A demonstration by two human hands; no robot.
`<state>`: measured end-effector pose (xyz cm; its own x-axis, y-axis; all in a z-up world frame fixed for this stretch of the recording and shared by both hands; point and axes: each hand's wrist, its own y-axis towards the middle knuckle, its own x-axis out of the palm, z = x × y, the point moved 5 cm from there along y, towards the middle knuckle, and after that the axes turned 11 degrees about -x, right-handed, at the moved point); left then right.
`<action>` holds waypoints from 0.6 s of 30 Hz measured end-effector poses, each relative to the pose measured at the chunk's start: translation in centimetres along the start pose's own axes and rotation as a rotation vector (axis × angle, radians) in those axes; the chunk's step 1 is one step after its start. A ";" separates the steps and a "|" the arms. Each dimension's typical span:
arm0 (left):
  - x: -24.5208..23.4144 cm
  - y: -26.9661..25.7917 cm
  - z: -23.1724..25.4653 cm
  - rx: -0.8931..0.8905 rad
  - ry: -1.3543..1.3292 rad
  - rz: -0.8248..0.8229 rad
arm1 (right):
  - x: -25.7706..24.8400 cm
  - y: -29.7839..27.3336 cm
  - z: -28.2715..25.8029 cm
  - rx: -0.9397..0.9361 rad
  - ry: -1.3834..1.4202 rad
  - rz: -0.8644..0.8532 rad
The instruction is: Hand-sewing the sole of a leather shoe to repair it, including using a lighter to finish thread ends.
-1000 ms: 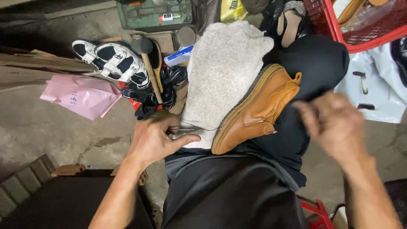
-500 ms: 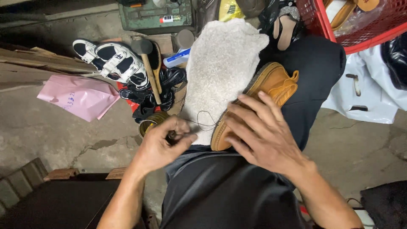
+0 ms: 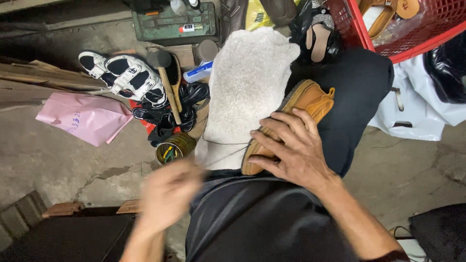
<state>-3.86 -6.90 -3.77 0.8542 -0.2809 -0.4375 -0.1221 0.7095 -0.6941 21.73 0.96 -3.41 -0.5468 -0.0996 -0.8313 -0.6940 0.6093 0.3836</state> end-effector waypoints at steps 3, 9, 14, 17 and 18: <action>-5.7 -4.5 -1.1 0.232 -0.426 0.363 | -0.1 -0.1 0.0 0.030 0.039 0.049; -7.8 -3.4 4.9 0.328 -0.075 0.384 | -2.4 -4.9 2.1 0.350 0.181 0.125; -9.1 -3.0 6.5 0.365 0.304 0.376 | -4.6 -10.3 2.8 0.943 0.421 -0.279; -9.3 -2.8 6.0 0.333 0.474 0.393 | -4.1 -13.1 2.1 1.000 0.538 -0.593; -9.3 -2.9 5.8 0.310 0.487 0.391 | -3.7 -13.7 1.9 0.921 0.579 -0.713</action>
<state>-8.52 -2.56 5.61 0.4439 -0.1735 -0.8791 -0.1630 0.9491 -0.2696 34.20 -5.51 -6.35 -0.4751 -0.8056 -0.3539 -0.4655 0.5715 -0.6758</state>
